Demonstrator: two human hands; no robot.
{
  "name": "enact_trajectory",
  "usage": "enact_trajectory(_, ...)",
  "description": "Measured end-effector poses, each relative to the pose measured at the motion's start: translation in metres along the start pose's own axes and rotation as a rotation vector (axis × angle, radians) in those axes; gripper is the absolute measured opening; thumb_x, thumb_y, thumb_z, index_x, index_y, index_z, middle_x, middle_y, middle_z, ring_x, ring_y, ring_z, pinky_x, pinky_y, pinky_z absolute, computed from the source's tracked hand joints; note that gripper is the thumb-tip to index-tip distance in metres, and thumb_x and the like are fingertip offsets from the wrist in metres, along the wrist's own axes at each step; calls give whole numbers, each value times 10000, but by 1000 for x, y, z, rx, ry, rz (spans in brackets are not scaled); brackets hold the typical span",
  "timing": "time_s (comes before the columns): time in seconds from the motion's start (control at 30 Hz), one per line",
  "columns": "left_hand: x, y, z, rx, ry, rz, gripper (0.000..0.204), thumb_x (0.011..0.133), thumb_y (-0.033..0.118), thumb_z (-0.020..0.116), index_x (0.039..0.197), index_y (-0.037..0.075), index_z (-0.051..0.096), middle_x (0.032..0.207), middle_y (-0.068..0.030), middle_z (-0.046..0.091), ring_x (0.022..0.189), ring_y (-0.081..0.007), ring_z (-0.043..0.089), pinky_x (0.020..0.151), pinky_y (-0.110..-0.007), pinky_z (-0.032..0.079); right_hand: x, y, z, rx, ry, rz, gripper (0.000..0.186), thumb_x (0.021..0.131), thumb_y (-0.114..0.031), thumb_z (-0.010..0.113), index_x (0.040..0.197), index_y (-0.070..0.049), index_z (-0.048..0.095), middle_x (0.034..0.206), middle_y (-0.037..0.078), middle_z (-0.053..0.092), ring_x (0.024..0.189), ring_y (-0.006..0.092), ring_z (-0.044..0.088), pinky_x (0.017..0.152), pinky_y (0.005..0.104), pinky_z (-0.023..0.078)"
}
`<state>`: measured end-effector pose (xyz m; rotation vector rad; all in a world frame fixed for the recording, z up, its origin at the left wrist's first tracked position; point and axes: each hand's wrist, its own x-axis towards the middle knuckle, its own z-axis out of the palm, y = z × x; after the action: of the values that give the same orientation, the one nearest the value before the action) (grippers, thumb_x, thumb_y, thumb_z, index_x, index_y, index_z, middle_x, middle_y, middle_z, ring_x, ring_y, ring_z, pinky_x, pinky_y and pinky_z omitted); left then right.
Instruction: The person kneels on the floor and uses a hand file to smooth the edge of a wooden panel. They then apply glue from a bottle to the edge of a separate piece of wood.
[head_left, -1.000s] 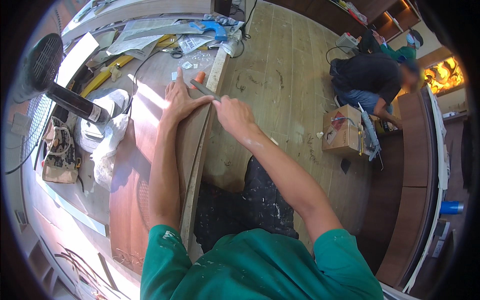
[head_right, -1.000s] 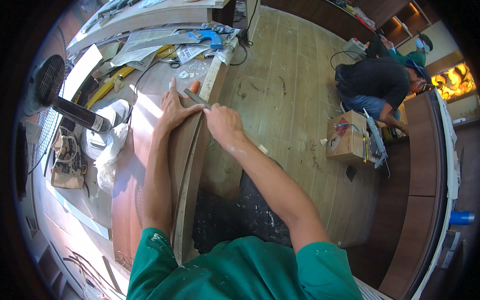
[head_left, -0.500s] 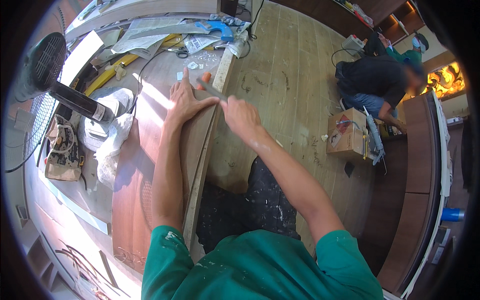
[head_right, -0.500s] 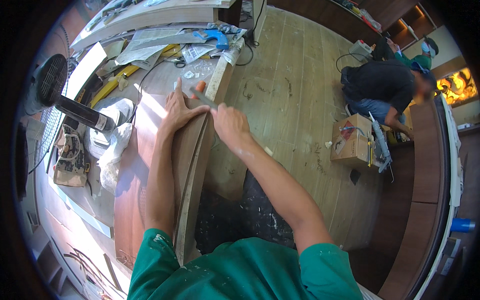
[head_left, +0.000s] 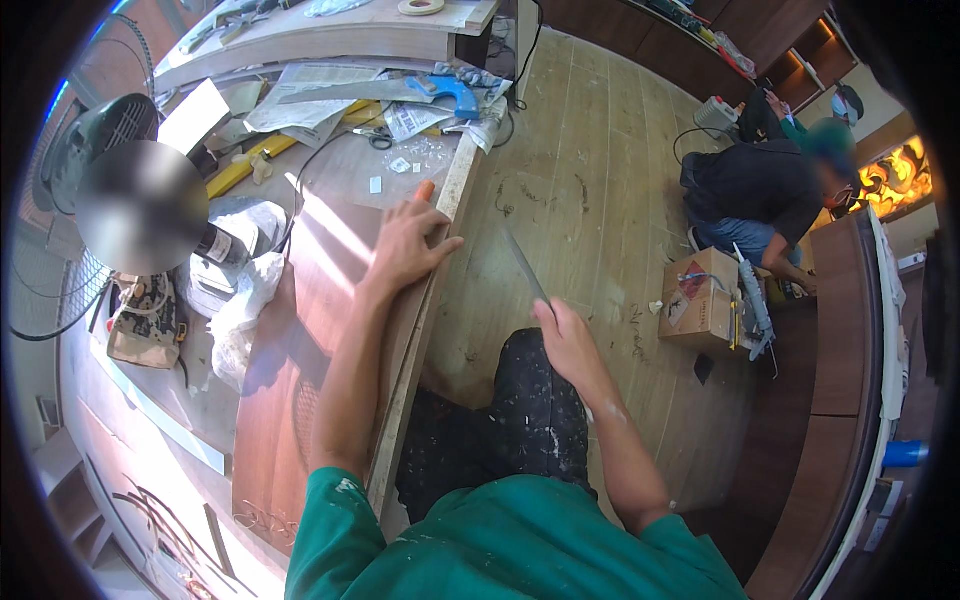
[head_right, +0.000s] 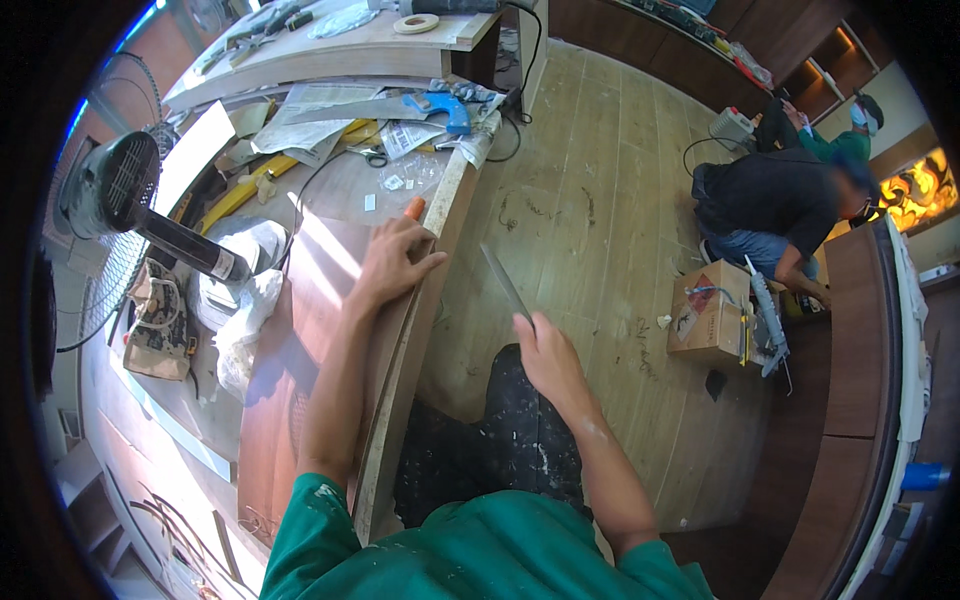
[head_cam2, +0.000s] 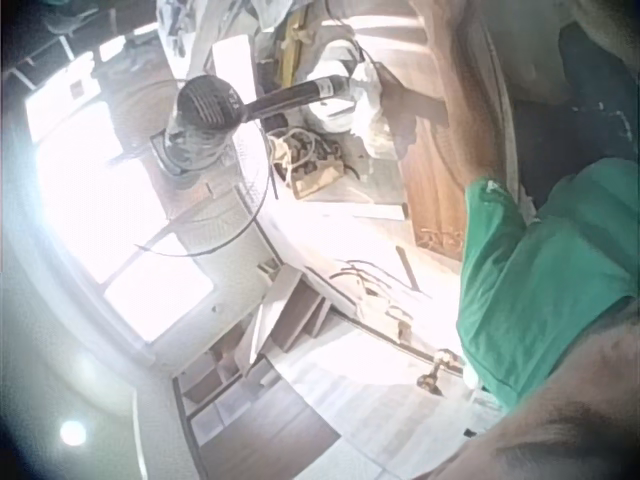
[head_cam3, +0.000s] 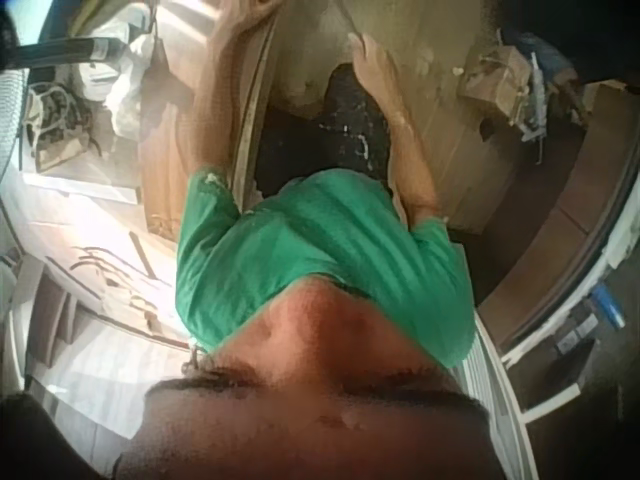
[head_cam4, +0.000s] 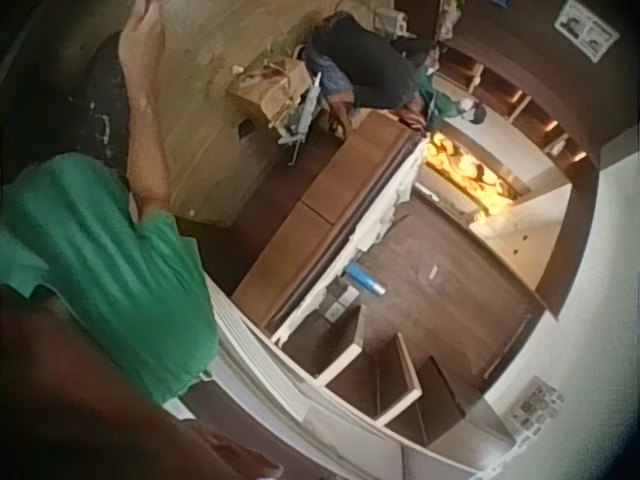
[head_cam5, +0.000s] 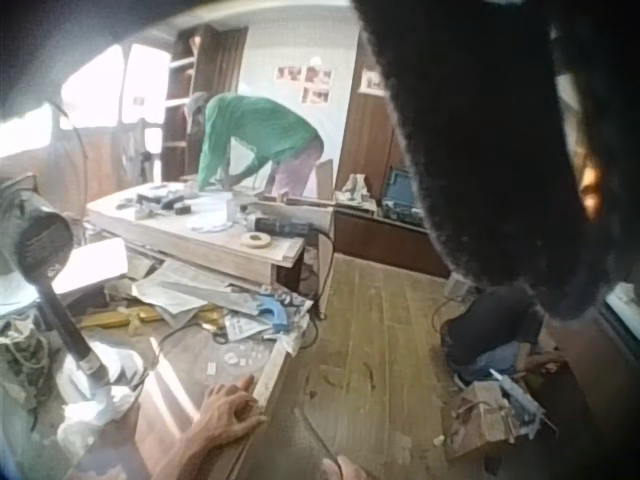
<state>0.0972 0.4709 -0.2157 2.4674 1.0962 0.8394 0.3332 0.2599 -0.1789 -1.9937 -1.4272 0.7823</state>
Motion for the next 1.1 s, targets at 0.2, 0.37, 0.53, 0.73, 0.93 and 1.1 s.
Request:
enact_trajectory(0.2, 27, -4, 23, -121, -91, -258, 290, 929, 340, 767, 992, 60, 804, 921, -125, 745, 883, -277, 713, 789, -419, 492, -50, 40, -40, 129, -95, 195, 447, 1107, -382, 491, 1125, 33, 654, 1073, 281, 720, 1049, 468, 689, 899, 483, 518)
enact_trajectory(0.37, 79, 6, 22, -345, 51, -603, 397, 982, 351, 739, 1178, 6, 747, 803, -174, 735, 741, -235, 729, 665, -385, 512, -67, 81, -36, 25, -97, 320, 487, 1110, -327, 478, 1461, 5, 538, 1242, 322, 684, 1156, 471, 668, 992, 504, 493)
enact_trajectory(0.53, 52, -4, 9, -219, 315, -370, 571, 983, 346, 734, 1390, -33, 609, 1062, -212, 742, 1029, -328, 720, 899, -413, 547, -73, 50, -7, 122, -118, -44, 598, 1086, -187, 491, 1651, -120, 307, 1148, 356, 686, 1069, 497, 685, 929, 534, 513)
enact_trajectory(0.73, -115, 60, -79, 21, 189, -300, 552, 958, 311, 746, 1378, -22, 616, 1322, -237, 642, 1234, -396, 624, 1034, -456, 501, -73, -10, 48, 55, -304, -388, 655, 1046, -117, 519, 1660, -186, 302, 975, 368, 675, 887, 550, 664, 802, 593, 528)
enact_trajectory(0.93, -299, 95, -116, 223, 73, -526, 706, 966, 436, 710, 1496, 10, 522, 1524, -239, 516, 1432, -406, 473, 1196, -501, 376, -1, -34, 78, -15, -105, -482, 645, 1002, -81, 481, 1631, -128, 349, 872, 354, 689, 850, 529, 695, 778, 620, 548)
enact_trajectory(1.1, -316, 117, -105, 230, 156, -528, 734, 987, 478, 661, 1515, -4, 496, 1573, -210, 489, 1487, -379, 421, 1268, -496, 278, 18, -46, 82, -112, -107, -484, 643, 995, -61, 489, 1622, -116, 360, 894, 361, 686, 862, 533, 691, 787, 618, 546)
